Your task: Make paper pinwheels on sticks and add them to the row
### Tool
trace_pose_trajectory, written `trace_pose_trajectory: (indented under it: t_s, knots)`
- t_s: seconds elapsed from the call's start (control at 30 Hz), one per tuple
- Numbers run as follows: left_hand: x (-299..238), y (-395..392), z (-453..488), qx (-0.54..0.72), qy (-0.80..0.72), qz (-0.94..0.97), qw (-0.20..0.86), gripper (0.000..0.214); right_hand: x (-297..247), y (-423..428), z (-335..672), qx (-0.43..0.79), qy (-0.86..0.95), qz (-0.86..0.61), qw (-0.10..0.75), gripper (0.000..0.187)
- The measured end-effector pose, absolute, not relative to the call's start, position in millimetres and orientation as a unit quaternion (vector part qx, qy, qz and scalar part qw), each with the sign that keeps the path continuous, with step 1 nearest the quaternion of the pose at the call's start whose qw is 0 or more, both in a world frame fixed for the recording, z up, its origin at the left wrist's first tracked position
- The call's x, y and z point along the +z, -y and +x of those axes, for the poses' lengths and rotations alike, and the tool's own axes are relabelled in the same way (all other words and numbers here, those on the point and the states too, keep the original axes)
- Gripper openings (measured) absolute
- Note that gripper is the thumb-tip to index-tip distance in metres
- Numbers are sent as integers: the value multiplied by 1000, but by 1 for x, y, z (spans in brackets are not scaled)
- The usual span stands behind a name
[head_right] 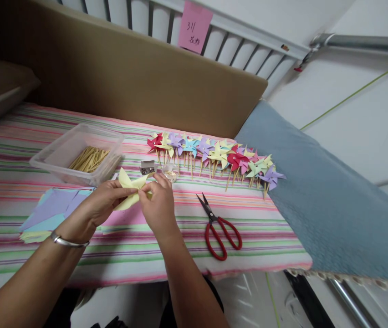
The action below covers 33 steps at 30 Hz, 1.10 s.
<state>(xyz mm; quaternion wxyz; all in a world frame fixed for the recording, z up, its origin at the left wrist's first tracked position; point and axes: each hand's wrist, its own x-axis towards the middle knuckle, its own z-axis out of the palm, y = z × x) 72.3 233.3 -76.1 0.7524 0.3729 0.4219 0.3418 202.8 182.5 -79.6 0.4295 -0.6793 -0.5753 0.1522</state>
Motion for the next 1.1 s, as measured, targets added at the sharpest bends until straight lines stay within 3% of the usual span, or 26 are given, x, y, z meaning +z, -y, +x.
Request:
trace_pose_trajectory:
  t_s: [0.2,0.3,0.47,0.63,0.8,1.1]
  knots:
    - [-81,-235,75,369,-445,382,721,31,-78,-182,201,154,573,-676,437,7]
    - [-81,-238,72,381,-459,387,703,24,-72,-181,204,193,528,-673,481,2]
    - [-80,-242,67,398,-445,387,702,17,-69,-183,210,376,381,-604,590,26]
    - [-79,-237,70,375,-431,401,716,17,-74,-185,207,532,342,-528,567,32]
    - [-76,-232,75,369,-435,389,724,22,-78,-185,207,536,349,-540,547,15]
    - [-65,-244,52,431,-439,387,686,21,-75,-183,215,467,406,-555,556,22]
